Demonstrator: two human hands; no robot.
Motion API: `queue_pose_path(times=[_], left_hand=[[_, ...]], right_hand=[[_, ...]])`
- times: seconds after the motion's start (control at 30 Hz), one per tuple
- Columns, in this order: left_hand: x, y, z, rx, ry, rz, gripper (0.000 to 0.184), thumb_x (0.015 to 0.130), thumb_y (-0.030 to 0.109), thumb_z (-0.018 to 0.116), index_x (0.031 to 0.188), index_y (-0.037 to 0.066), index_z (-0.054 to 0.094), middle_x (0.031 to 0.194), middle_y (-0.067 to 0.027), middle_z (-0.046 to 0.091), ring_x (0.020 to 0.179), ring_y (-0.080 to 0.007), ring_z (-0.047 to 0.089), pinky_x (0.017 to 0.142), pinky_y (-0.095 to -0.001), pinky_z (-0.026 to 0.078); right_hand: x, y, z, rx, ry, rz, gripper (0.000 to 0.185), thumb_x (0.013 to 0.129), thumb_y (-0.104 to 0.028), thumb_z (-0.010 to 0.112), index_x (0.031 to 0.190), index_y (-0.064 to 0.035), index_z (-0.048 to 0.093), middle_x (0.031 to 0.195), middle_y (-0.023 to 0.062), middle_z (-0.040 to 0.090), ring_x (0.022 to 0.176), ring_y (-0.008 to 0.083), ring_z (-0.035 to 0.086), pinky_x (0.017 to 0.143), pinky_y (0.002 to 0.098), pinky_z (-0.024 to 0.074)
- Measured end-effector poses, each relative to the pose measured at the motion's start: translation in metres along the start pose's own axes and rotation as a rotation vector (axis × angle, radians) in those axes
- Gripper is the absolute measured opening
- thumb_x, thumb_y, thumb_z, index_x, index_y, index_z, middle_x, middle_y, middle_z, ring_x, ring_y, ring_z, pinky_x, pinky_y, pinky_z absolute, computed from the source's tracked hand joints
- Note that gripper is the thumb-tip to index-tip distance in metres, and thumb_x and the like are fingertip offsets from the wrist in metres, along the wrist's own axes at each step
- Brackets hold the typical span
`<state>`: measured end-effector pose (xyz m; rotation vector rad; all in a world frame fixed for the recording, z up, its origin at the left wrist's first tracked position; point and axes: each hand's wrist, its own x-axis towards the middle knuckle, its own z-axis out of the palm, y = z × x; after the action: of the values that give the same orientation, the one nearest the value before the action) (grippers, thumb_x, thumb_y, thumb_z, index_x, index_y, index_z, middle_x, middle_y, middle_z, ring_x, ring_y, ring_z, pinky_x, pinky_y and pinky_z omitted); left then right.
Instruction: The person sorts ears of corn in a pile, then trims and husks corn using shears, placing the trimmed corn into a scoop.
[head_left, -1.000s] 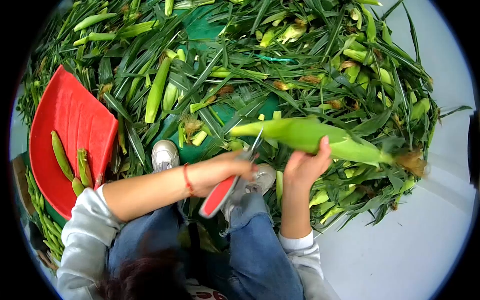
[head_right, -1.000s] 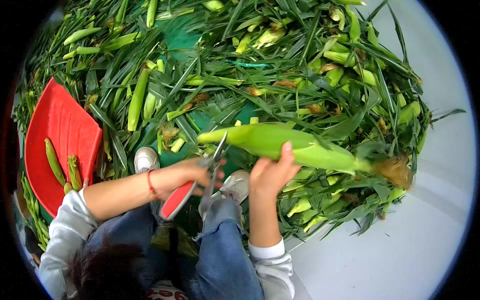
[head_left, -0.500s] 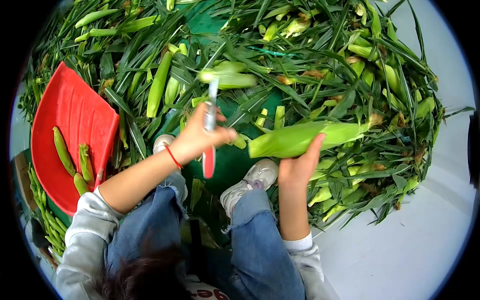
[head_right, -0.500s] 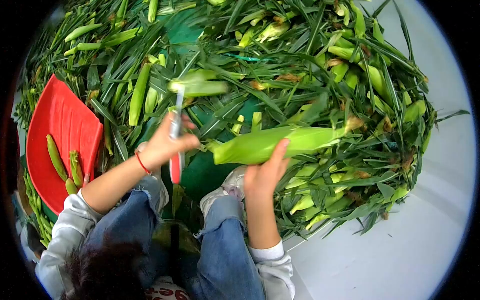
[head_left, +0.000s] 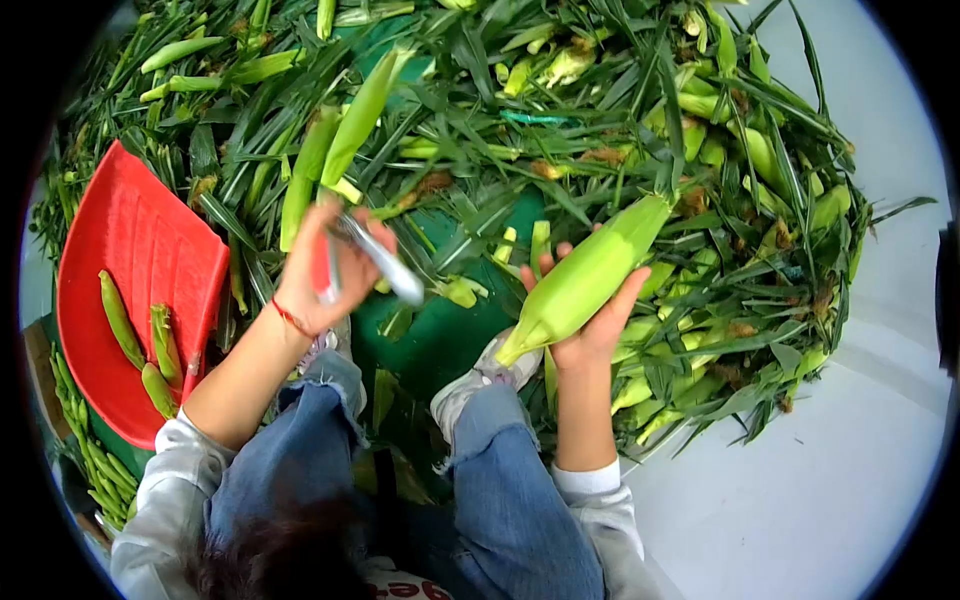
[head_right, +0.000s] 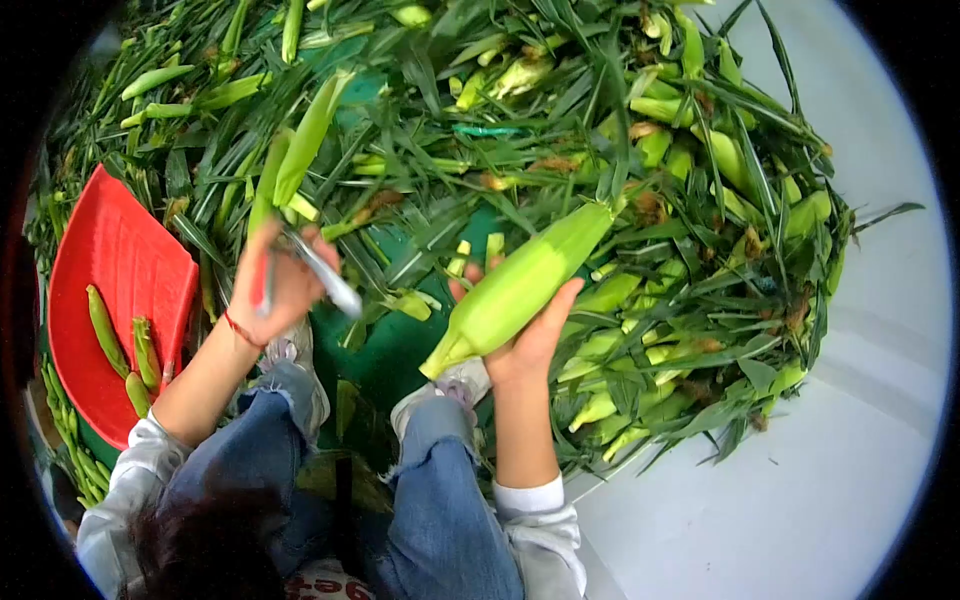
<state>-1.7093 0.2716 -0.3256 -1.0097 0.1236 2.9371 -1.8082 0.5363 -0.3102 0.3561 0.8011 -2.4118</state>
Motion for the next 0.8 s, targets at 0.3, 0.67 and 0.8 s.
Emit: queue_pose_path(times=[0.3, 0.67, 0.8], left_hand=[[0.012, -0.027, 0.034, 1.852, -0.638, 0.093, 0.086, 0.066, 0.019, 0.066, 0.132, -0.010, 0.020, 0.118, -0.0279, 0.041, 0.109, -0.0379, 0.047, 0.096, -0.0380, 0.037], [0.022, 0.017, -0.001, 1.528, -0.110, -0.068, 0.058, 0.071, 0.003, 0.058, 0.127, 0.005, 0.041, 0.083, -0.0023, 0.054, 0.076, -0.0155, 0.058, 0.068, -0.0298, 0.049], [0.007, -0.020, -0.005, 1.346, -0.484, -0.158, 0.084, 0.071, 0.003, 0.060, 0.144, 0.008, 0.019, 0.110, -0.0076, 0.046, 0.108, -0.0171, 0.044, 0.092, -0.0304, 0.039]], right_hand=[[-0.029, -0.016, 0.002, -2.053, -0.022, -0.343, 0.065, 0.068, -0.036, 0.076, 0.124, -0.0144, 0.052, 0.098, 0.0099, 0.058, 0.085, 0.0275, 0.062, 0.070, 0.0390, 0.0503], [-0.014, -0.031, -0.018, -1.128, -0.050, 0.000, 0.064, 0.070, -0.023, 0.076, 0.126, -0.0055, 0.049, 0.108, 0.0134, 0.058, 0.096, 0.0305, 0.061, 0.084, 0.0384, 0.0490], [-0.002, -0.007, -0.004, -0.313, -0.114, 0.402, 0.060, 0.090, -0.049, 0.043, 0.127, -0.0021, 0.044, 0.114, 0.0187, 0.057, 0.101, 0.0365, 0.059, 0.081, 0.0443, 0.0513]])
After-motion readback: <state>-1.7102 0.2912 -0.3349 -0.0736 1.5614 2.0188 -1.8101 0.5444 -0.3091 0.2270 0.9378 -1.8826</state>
